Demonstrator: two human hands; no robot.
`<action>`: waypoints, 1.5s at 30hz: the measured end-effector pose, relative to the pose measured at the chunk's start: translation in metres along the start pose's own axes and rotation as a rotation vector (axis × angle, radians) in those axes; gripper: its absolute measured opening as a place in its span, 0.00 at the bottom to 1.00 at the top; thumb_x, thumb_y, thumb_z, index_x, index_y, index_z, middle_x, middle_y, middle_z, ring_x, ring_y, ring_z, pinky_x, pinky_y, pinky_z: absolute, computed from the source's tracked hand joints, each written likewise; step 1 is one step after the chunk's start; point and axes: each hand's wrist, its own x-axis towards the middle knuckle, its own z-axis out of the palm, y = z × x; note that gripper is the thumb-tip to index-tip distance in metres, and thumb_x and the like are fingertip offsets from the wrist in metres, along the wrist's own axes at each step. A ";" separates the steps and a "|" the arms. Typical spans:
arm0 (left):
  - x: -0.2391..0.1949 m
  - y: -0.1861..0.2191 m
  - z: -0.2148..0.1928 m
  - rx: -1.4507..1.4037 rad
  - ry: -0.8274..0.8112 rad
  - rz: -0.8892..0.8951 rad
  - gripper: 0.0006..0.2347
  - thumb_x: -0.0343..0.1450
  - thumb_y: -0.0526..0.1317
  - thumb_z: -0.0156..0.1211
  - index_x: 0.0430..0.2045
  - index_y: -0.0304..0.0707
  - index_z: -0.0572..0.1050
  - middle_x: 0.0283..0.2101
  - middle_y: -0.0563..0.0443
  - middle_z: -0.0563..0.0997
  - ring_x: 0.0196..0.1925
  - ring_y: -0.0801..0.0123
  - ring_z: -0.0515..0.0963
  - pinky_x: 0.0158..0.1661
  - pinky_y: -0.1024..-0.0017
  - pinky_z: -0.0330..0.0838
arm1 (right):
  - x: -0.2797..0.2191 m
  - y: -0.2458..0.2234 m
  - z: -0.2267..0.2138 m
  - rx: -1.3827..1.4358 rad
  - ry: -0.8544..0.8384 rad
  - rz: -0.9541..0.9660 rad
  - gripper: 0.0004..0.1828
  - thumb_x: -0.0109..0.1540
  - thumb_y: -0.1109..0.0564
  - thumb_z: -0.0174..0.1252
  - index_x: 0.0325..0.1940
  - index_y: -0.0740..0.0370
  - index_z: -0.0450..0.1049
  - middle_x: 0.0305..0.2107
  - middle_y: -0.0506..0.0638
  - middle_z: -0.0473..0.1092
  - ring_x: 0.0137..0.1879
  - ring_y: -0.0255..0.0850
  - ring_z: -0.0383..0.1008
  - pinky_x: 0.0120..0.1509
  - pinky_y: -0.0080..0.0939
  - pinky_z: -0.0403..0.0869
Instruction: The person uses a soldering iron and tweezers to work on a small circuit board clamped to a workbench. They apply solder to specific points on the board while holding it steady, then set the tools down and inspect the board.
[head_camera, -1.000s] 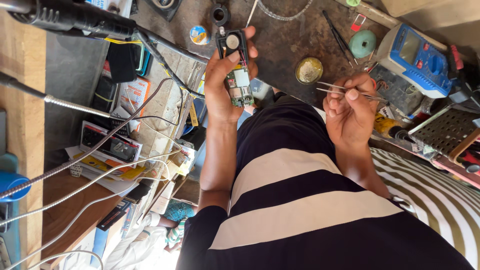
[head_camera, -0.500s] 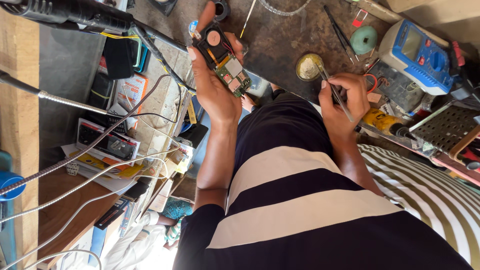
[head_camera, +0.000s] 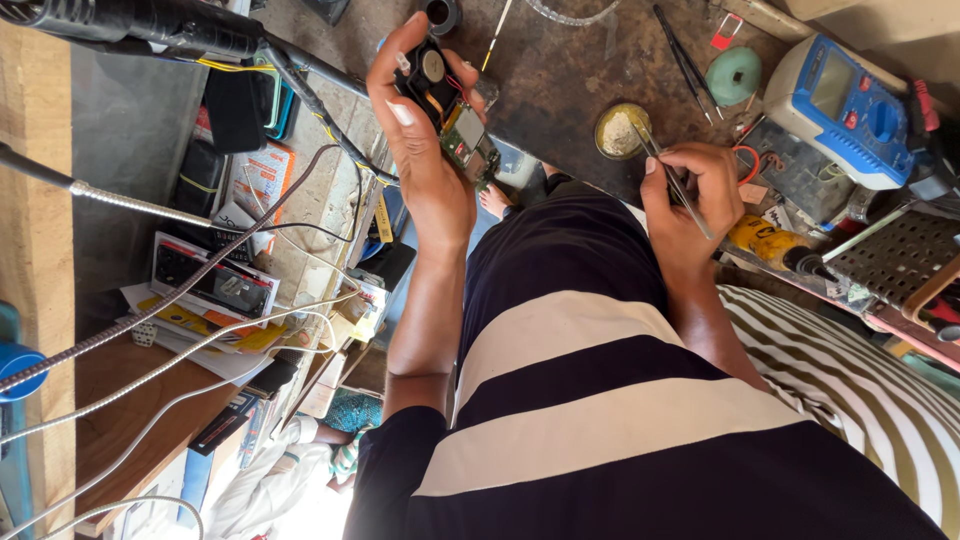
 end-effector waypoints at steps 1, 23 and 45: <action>0.000 0.000 -0.001 0.005 0.001 0.009 0.23 0.86 0.58 0.38 0.67 0.41 0.60 0.46 0.47 0.74 0.39 0.74 0.72 0.44 0.75 0.70 | 0.000 0.000 0.000 -0.001 -0.004 -0.028 0.12 0.66 0.71 0.68 0.48 0.66 0.72 0.42 0.54 0.74 0.41 0.40 0.70 0.44 0.36 0.69; 0.002 0.006 -0.004 -0.151 0.040 0.026 0.20 0.85 0.57 0.41 0.59 0.39 0.63 0.41 0.41 0.75 0.33 0.67 0.76 0.35 0.72 0.72 | -0.004 0.004 -0.001 0.128 0.029 0.091 0.10 0.68 0.71 0.68 0.47 0.66 0.73 0.42 0.51 0.72 0.35 0.33 0.62 0.41 0.30 0.63; 0.000 0.008 -0.002 -0.289 0.115 -0.041 0.18 0.86 0.54 0.38 0.56 0.37 0.66 0.38 0.40 0.75 0.30 0.66 0.74 0.33 0.71 0.70 | -0.012 0.012 -0.005 0.308 0.045 0.150 0.10 0.70 0.72 0.66 0.48 0.68 0.71 0.44 0.54 0.72 0.39 0.34 0.65 0.45 0.31 0.65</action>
